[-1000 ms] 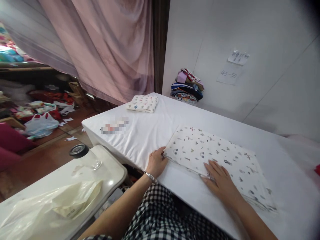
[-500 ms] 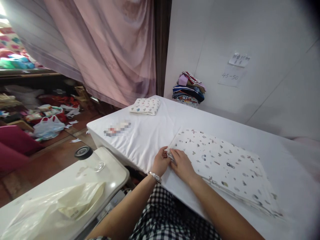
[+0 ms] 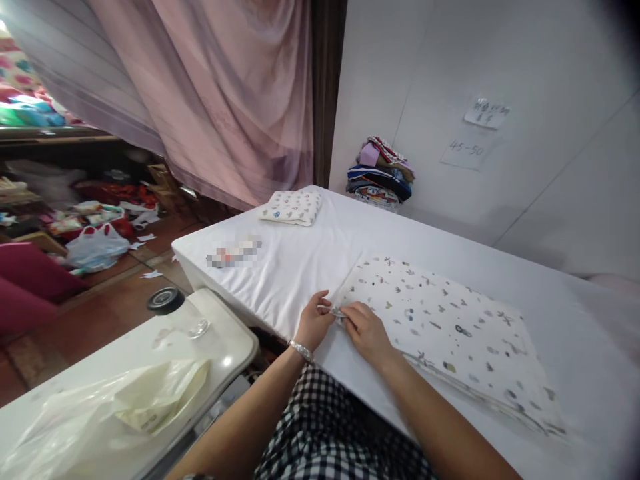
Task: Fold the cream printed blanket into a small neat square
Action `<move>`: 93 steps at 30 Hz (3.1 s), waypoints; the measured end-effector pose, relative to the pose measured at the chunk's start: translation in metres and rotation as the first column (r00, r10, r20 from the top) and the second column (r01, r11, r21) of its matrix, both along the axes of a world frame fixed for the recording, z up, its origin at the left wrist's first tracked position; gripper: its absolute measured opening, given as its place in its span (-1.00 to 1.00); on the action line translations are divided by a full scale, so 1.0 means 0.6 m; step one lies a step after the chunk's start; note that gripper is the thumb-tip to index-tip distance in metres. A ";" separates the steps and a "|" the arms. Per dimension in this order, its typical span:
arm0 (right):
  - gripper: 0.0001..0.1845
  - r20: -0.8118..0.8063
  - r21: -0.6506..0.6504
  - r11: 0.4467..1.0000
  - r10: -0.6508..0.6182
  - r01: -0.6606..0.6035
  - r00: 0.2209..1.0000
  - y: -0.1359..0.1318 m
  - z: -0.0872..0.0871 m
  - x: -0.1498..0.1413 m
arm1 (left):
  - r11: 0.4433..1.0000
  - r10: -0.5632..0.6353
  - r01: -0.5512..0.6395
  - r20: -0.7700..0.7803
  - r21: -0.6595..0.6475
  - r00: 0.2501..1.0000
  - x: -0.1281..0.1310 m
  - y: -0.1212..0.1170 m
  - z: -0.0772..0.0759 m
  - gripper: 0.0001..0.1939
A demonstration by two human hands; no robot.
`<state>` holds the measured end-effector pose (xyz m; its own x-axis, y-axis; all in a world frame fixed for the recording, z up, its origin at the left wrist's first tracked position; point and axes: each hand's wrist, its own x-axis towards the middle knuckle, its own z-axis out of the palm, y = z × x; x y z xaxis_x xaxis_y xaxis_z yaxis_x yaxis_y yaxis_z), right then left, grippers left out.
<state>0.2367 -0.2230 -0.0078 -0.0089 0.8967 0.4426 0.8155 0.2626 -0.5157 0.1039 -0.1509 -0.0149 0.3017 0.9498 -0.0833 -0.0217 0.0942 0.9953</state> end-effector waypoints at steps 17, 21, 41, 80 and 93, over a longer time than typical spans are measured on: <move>-0.75 0.237 -0.080 0.992 -0.074 0.095 0.969 -0.005 -0.002 -0.022 | 0.994 -0.050 0.047 -0.028 -0.096 0.998 0.002 0.009 0.009 -0.57; -0.76 0.210 -0.120 0.992 -0.022 0.048 0.978 -0.011 0.010 -0.020 | 0.998 -0.063 0.060 -0.189 -0.019 0.980 0.005 0.012 0.007 -0.56; -0.73 0.011 -0.346 0.914 -0.221 0.211 0.975 -0.197 0.017 0.175 | 0.934 -0.079 0.236 -0.488 0.268 0.869 -0.007 0.014 0.015 -0.45; -0.22 0.405 -0.510 0.722 -0.278 0.468 0.871 0.134 -0.010 0.199 | 0.864 -0.109 0.298 -0.428 0.405 0.897 -0.008 -0.002 -0.003 -0.56; -0.21 0.398 -0.440 0.758 -0.316 0.482 0.861 0.190 0.001 0.186 | 0.847 -0.110 0.329 -0.467 0.418 0.877 -0.006 -0.003 -0.001 -0.62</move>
